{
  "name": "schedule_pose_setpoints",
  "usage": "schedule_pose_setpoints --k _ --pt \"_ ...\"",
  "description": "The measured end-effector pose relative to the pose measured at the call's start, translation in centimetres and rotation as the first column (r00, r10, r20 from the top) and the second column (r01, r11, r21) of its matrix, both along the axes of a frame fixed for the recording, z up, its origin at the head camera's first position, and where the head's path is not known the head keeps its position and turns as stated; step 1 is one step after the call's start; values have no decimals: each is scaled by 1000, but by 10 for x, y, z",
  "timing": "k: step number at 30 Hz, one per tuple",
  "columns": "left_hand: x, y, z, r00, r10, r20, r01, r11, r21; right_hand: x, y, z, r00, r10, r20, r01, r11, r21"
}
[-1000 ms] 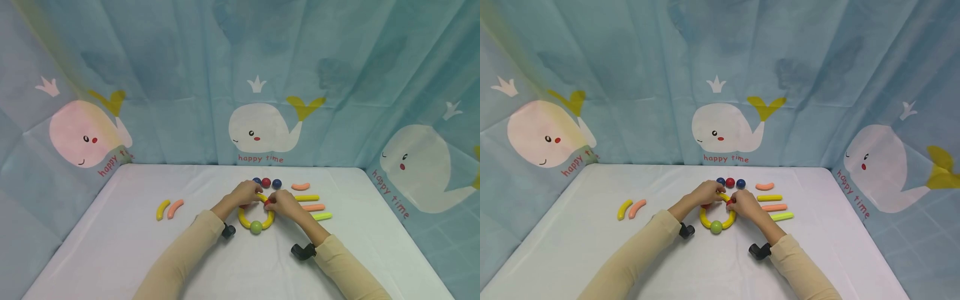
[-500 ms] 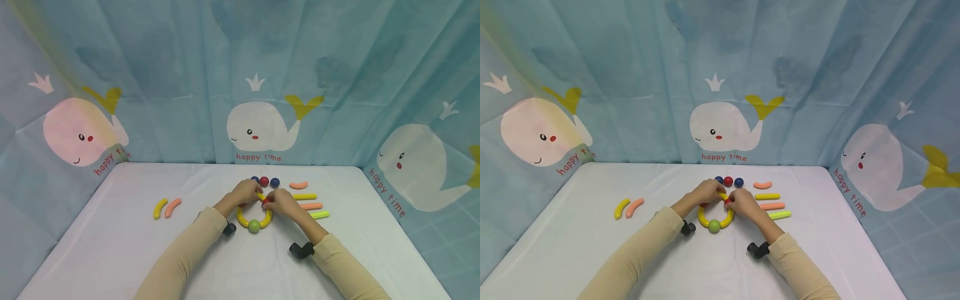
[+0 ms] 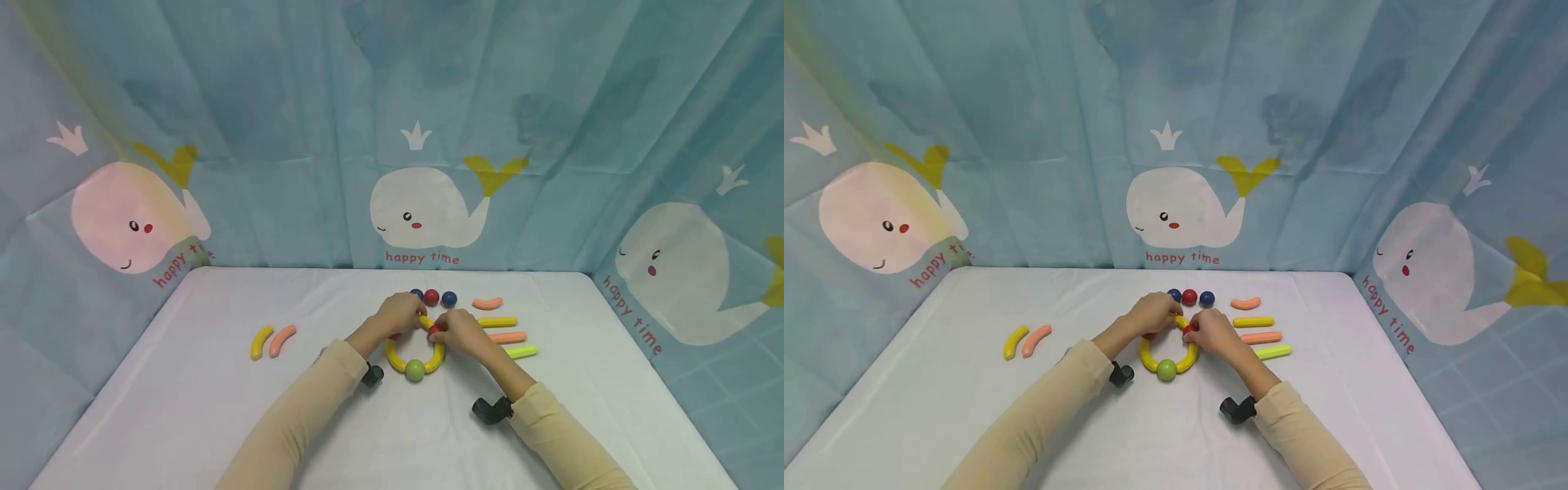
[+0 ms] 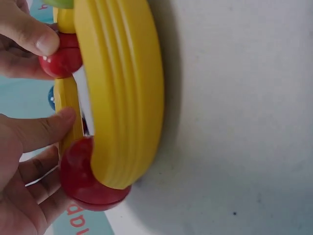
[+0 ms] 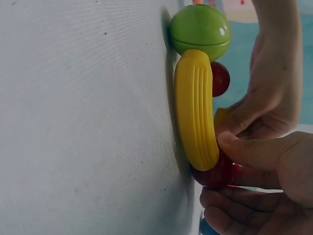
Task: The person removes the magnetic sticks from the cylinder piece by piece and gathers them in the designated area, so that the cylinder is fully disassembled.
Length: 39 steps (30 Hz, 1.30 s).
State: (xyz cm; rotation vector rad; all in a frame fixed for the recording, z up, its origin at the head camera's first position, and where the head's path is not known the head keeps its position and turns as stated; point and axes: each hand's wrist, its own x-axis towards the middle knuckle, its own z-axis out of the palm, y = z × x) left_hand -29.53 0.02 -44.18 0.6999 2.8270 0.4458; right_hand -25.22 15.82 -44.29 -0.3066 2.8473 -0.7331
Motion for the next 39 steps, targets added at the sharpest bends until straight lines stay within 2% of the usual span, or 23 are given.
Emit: schedule_pose_setpoints --k 2,5,7,9,11,14,17,20,22,29,34,39 --pt "2 0 2 999 -3 -35 2 1000 -21 0 0 0 1000 -2 -2 2 1000 2" --pt "5 -2 6 994 32 -109 -36 999 -35 -1 0 -1 1000 1 -7 -1 1000 5" --pt "7 -4 8 985 75 -153 -77 997 -11 0 1 -1 1000 6 -8 -6 1000 7" --pt "8 -7 11 979 124 -163 -118 992 44 0 2 -2 1000 7 -5 -7 1000 12" --pt "9 -10 14 978 162 -129 -149 983 109 0 2 -2 1000 3 1 -3 1000 17" --pt "13 -18 20 977 211 -35 -200 961 192 0 3 -3 1000 -1 1 1 1000 19" --pt "17 -27 24 964 265 38 -266 934 239 0 4 -4 1000 1 -7 -1 1000 15" --pt "22 -38 25 949 309 68 -316 911 265 0 4 -5 1000 5 -9 -4 1000 16" --pt "25 -45 26 942 327 78 -336 904 266 0 5 -6 1000 4 -5 -4 1000 17" --pt "31 -76 35 934 343 103 -357 910 211 2 5 -7 1000 4 -19 -4 1000 12" --pt "34 -107 42 913 388 127 -405 897 175 1 3 -4 999 20 -34 -19 1000 16" --pt "37 -140 40 898 419 130 -436 888 145 0 4 -4 999 22 -29 -21 1000 10"
